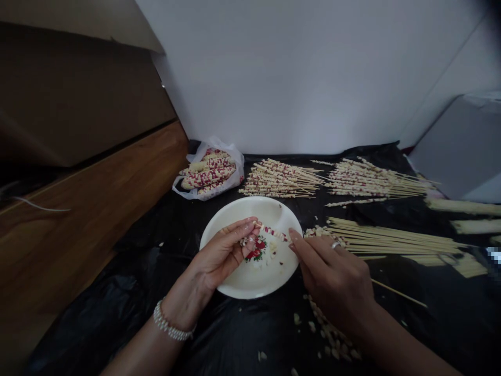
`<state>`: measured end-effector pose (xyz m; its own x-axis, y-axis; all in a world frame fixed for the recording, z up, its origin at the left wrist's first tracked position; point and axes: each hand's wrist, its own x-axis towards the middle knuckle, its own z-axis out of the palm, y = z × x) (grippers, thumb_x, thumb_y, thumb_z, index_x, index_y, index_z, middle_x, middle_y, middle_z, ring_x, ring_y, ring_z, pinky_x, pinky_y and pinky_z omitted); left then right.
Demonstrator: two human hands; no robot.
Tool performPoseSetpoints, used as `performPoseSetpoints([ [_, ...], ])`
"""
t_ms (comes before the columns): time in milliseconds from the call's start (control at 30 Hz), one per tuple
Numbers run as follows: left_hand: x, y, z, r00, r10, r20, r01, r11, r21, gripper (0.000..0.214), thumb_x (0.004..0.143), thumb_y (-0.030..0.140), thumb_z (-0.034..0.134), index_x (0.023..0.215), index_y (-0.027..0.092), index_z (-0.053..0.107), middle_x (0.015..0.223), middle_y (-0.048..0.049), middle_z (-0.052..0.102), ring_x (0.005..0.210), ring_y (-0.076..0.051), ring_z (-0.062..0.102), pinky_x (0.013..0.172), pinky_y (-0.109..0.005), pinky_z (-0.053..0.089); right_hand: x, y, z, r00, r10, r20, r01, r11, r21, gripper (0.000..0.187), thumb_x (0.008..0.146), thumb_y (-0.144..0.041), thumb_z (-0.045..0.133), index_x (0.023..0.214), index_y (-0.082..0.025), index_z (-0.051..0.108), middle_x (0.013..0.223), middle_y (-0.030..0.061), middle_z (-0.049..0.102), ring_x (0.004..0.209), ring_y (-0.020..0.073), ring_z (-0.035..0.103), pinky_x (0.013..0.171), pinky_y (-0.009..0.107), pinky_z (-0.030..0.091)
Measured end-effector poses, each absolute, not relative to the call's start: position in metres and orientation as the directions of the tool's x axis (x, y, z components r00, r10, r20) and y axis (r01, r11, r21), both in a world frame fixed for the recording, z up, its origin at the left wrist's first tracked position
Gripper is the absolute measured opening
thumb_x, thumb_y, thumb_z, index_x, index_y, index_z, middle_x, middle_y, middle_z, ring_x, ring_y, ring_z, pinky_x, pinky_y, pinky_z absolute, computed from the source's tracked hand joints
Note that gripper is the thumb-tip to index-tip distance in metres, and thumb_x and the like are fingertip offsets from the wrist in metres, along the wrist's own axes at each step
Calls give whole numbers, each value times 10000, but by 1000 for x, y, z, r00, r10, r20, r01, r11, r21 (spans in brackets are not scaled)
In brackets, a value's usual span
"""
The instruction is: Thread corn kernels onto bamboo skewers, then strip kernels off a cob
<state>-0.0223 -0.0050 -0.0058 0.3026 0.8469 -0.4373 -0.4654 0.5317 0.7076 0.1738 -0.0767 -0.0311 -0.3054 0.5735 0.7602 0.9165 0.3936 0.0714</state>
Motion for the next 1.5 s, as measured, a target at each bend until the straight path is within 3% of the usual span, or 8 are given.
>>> performPoseSetpoints([
  [333,-19,-7,-7,371,826,-424,-396,554,733,102,772,49,688,860,77,732,819,-62,727,768,-104,677,748,-165,553,171,-78,-34,-329,577,748,903,425,69,301,886,-70,576,1182,-59,633,777,54,670,718,169,591,630,293,417],
  [467,-20,-6,-7,389,822,-417,-456,565,687,155,834,134,641,959,87,718,912,-92,733,849,-138,688,830,-222,554,172,-77,-33,-316,580,750,908,414,63,326,872,-65,591,1196,-63,627,794,52,675,707,173,592,624,302,418],
  [567,-23,-3,-4,411,816,-406,-554,578,599,314,840,69,524,1127,55,649,1111,-167,695,1057,-223,658,961,-337,518,174,-77,-33,-304,587,750,914,401,57,342,847,-34,605,1185,-71,634,807,54,681,747,180,609,644,300,424],
  [733,-26,-4,0,434,804,-407,-555,594,582,834,568,-201,339,1337,80,498,1282,-143,620,1210,-210,573,1064,-334,437,174,-77,-32,-306,585,751,915,398,63,344,841,-29,610,1180,-79,637,798,49,684,749,175,617,647,294,421],
  [900,-22,-7,0,395,808,-438,-518,589,620,589,758,-131,486,1297,98,547,1289,-165,612,1171,-224,604,990,-283,498,174,-77,-32,-305,596,743,917,393,61,357,844,-42,613,1197,-92,627,815,45,690,740,174,618,638,294,412],
  [1133,-19,-8,-2,329,843,-426,-531,538,655,254,823,-13,568,1046,44,675,1223,-185,650,1105,-251,640,955,-325,534,175,-76,-35,-306,597,742,918,392,63,372,834,-28,613,1199,-101,619,830,48,693,760,177,620,650,294,406],
  [1333,-17,-6,3,326,795,-512,-549,600,581,216,866,41,518,1015,20,673,1170,-202,668,1074,-261,652,953,-370,533,176,-76,-36,-299,606,737,927,366,75,370,841,-46,612,1204,-114,620,816,33,688,720,171,607,629,300,393],
  [1500,-19,-8,-3,318,840,-439,-514,542,665,228,846,19,556,1018,67,698,1108,-153,706,981,-205,686,922,-327,549,175,-76,-35,-300,597,744,928,364,82,367,833,-34,612,1191,-111,634,797,31,681,710,170,604,601,301,379],
])
